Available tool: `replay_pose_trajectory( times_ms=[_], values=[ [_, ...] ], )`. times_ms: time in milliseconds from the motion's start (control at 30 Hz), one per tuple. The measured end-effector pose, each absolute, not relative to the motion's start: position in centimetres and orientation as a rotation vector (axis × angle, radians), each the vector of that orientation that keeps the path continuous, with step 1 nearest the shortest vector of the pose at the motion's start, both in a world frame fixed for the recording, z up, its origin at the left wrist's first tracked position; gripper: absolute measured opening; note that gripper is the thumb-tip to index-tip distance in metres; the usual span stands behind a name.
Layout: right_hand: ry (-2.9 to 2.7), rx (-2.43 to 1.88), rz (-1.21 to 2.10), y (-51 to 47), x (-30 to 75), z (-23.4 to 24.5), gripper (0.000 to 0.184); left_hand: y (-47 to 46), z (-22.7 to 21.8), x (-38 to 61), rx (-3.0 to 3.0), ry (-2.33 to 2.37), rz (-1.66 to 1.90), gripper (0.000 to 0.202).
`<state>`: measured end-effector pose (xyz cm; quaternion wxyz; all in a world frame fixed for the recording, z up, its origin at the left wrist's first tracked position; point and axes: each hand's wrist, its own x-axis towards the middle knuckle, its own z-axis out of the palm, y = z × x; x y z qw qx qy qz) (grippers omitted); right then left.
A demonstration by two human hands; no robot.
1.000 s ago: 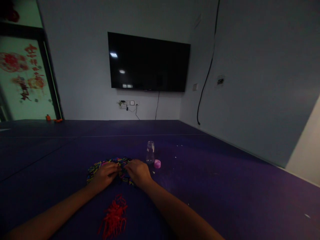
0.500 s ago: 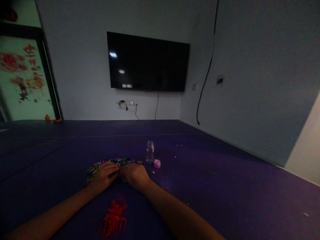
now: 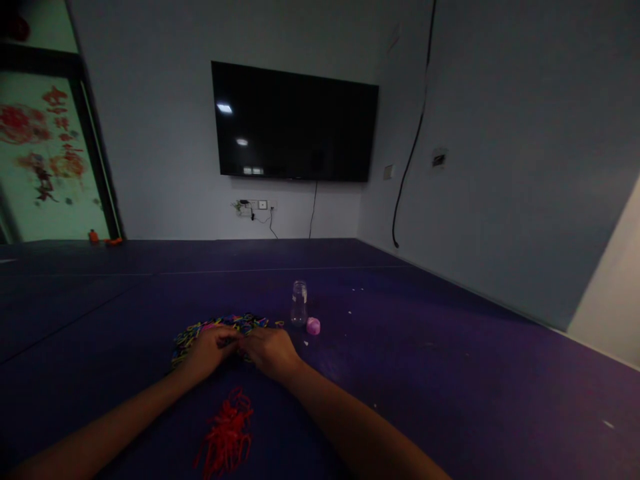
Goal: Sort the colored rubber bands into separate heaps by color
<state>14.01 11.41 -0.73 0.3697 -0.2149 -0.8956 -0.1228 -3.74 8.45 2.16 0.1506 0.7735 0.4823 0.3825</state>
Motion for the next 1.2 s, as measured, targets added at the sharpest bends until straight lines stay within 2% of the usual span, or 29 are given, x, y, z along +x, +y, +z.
replay_pose_trajectory(
  times_ms=[167, 367, 467, 600, 733, 967, 1200],
  values=[
    [-2.137, -0.636, -0.124, 11.2, 13.9, -0.3, 0.028, 8.6, 3.5, -4.2, 2.166, 1.458, 0.873, 0.017],
    [-1.768, -0.964, 0.143, 11.9, 14.5, 0.4, 0.055, 6.8, 5.5, -4.1, 2.261, 1.205, 0.343, 0.014],
    [-1.66, -0.992, 0.262, 12.3, 14.8, 0.3, 0.058, 5.2, 6.4, -3.5, 2.309, 1.149, 0.202, 0.019],
    [-1.613, -0.992, 0.344, 12.5, 14.9, 0.3, 0.06, 4.2, 7.3, -3.3, 2.262, 1.09, 0.043, 0.015],
    [-1.591, -1.002, 0.374, 12.4, 14.8, 0.5, 0.061, 4.2, 7.6, -3.6, 2.2, 1.04, 0.066, 0.016],
    [-1.581, -0.995, 0.408, 12.5, 14.9, 0.4, 0.061, 4.6, 6.0, -2.5, 2.326, 1.249, 0.27, 0.018],
    [-1.503, -0.987, 0.441, 12.5, 14.9, 0.7, 0.06, 3.8, 5.6, -2.1, 2.268, 0.931, 0.175, 0.017]
  ],
)
